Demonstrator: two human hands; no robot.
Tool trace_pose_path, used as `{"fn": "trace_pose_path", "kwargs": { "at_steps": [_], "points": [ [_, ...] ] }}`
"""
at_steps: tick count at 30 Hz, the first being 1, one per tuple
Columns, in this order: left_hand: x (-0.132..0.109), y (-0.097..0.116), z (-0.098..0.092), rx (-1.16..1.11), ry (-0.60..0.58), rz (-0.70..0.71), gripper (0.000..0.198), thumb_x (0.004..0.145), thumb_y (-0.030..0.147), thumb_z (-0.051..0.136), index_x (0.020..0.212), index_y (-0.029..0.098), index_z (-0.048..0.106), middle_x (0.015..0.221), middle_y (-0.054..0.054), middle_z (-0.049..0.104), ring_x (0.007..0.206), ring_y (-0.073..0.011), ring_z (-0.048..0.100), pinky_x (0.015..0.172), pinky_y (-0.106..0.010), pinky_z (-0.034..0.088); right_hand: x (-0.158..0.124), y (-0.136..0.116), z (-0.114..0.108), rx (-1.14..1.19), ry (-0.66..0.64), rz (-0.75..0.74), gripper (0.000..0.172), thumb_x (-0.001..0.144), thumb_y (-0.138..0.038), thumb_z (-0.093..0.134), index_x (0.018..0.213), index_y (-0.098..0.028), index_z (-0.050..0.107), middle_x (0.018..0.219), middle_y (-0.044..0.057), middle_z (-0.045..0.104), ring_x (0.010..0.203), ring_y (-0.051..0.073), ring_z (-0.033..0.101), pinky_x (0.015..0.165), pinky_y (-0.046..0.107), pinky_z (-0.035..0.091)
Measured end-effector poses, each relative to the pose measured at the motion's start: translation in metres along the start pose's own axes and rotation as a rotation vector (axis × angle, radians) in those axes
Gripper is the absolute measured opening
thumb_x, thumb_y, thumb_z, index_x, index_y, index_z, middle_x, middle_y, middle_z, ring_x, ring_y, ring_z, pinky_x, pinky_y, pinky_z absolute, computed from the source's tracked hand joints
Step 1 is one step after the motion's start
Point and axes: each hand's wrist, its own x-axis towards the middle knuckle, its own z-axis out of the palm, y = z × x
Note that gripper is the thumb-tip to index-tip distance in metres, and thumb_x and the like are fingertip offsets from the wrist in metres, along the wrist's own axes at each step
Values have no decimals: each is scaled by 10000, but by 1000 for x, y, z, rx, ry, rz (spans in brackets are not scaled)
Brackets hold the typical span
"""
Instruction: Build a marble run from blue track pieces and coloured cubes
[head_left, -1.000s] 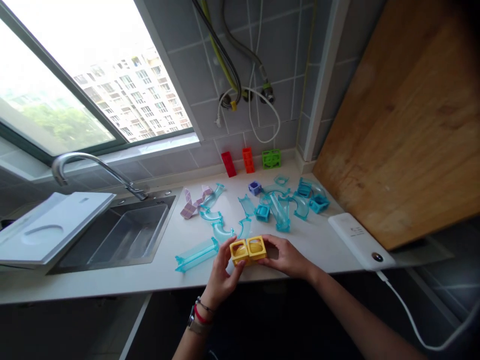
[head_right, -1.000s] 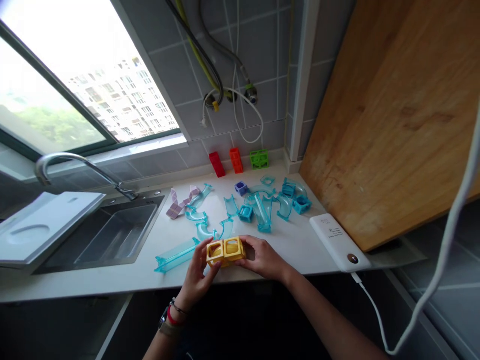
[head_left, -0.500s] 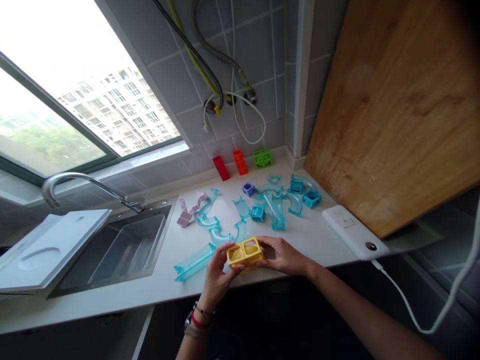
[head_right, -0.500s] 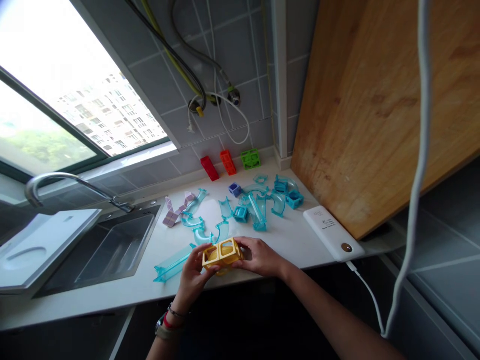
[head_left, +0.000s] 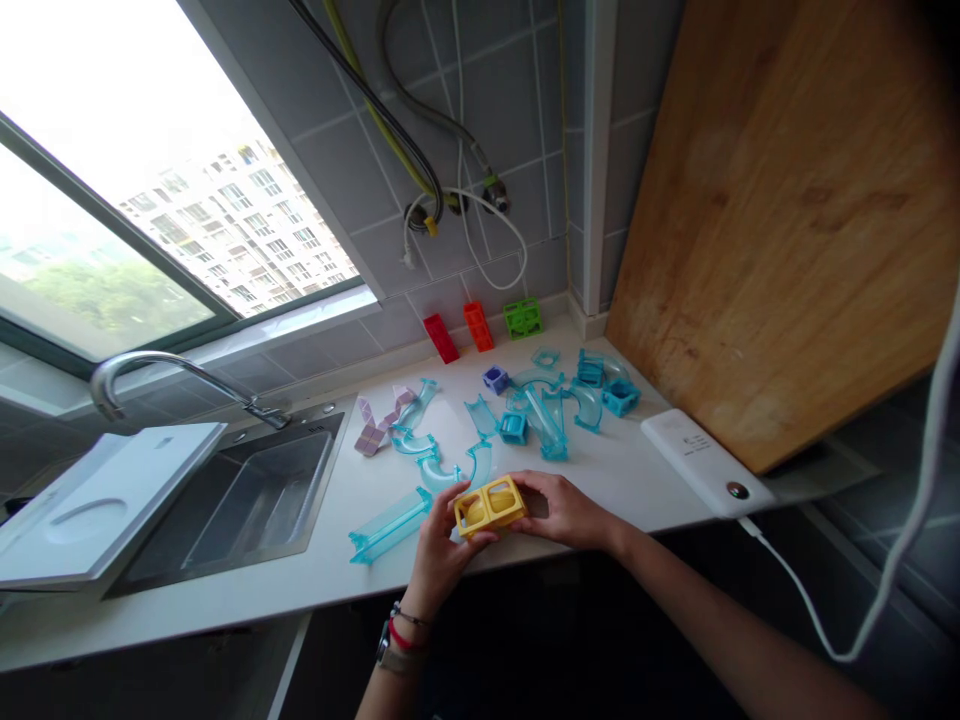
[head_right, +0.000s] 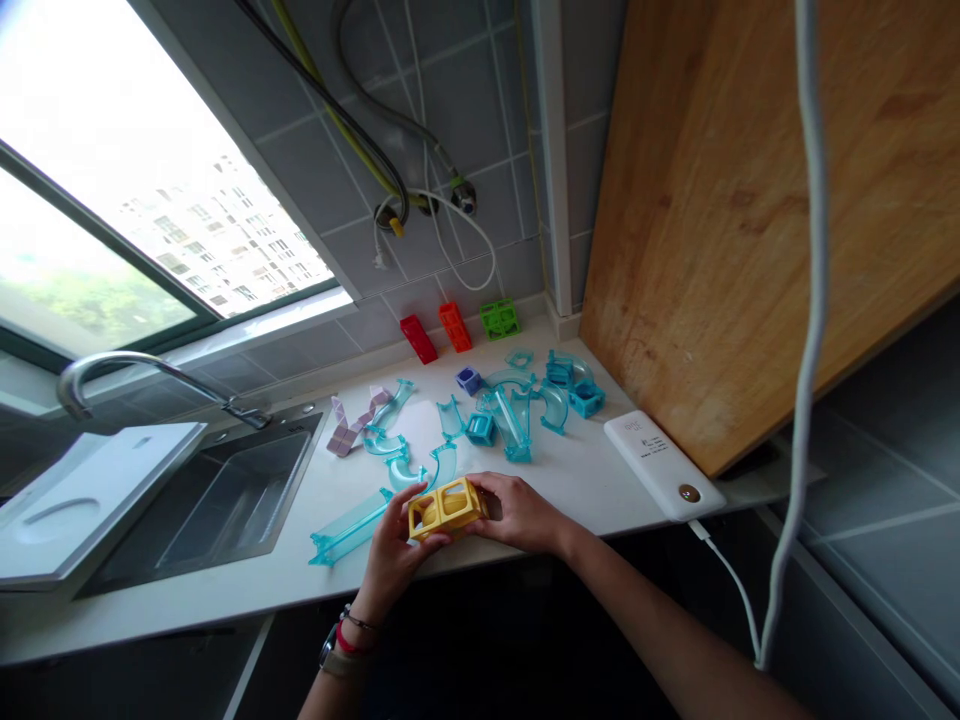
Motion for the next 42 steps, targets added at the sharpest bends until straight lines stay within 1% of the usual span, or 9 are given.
{"fn": "trace_pose_path", "kwargs": {
  "at_steps": [3, 10, 15, 22, 24, 28, 32, 37, 42],
  "points": [
    [3, 0, -2, 39, -19, 30, 738, 731, 356, 876, 1355, 246, 497, 1172, -99, 712, 1053, -274, 712, 923, -401, 572, 0, -1, 0, 29, -6, 0, 623, 772, -358, 833, 1336, -197, 622, 1328, 124, 662, 1212, 312, 637, 1077, 445, 490],
    [5, 11, -4, 180, -60, 93, 612, 793, 361, 821, 1317, 233, 530, 1220, -103, 680, 1079, -275, 693, 959, -424, 555, 0, -2, 3, 72, 9, 14, 632, 768, -328, 832, 1345, -188, 614, 1323, 125, 661, 1202, 308, 644, 1071, 445, 501],
    [2, 16, -3, 159, -83, 89, 728, 808, 329, 804, 1427, 250, 429, 1313, -120, 629, 1177, -292, 647, 1028, -464, 518, 1, -1, 4, 96, 1, -14, 668, 771, -335, 834, 1379, -201, 592, 1337, 126, 658, 1197, 307, 652, 1055, 450, 515],
    [1, 11, 1, -21, -101, 6, 779, 802, 326, 811, 1449, 261, 382, 1224, -103, 665, 1108, -273, 683, 974, -435, 550, 1, -1, 2, 89, -10, -37, 705, 764, -361, 843, 1404, -223, 583, 1334, 121, 669, 1188, 314, 658, 1044, 460, 521],
    [-3, 7, 7, -29, -65, 19, 766, 818, 330, 796, 1454, 263, 374, 1250, -110, 656, 1140, -279, 671, 987, -441, 545, 1, 0, 3, 98, -6, -28, 682, 770, -347, 837, 1392, -219, 589, 1327, 120, 675, 1192, 312, 658, 1055, 464, 515],
    [-12, -1, 23, 34, 128, 140, 820, 812, 322, 803, 1481, 282, 330, 1412, -138, 561, 1271, -302, 600, 1070, -472, 492, 0, 4, 4, 90, 11, -6, 681, 783, -322, 821, 1408, -229, 565, 1368, 120, 646, 1212, 306, 647, 1059, 473, 516],
    [-14, 1, 33, 15, 125, 135, 802, 829, 327, 787, 1480, 265, 322, 1337, -135, 621, 1194, -285, 655, 1020, -463, 533, -1, 8, 4, 39, 67, 1, 639, 836, -333, 766, 1430, -279, 539, 1447, 109, 577, 1281, 301, 593, 1028, 468, 536],
    [-16, 4, 35, 185, 124, 178, 758, 806, 372, 800, 1439, 214, 414, 1342, -152, 627, 1232, -305, 626, 1059, -484, 496, 0, 17, 2, 112, 211, 42, 494, 887, -422, 700, 1333, -240, 590, 1273, 122, 671, 1180, 278, 647, 928, 428, 585],
    [-19, 8, 34, 295, 80, 199, 752, 731, 430, 846, 1379, 214, 533, 1325, -137, 650, 1225, -327, 622, 1076, -468, 474, 1, 20, 0, 131, 300, 95, 403, 830, -519, 732, 1065, -196, 678, 1045, 105, 726, 949, 253, 701, 817, 388, 610]
  ]
}}
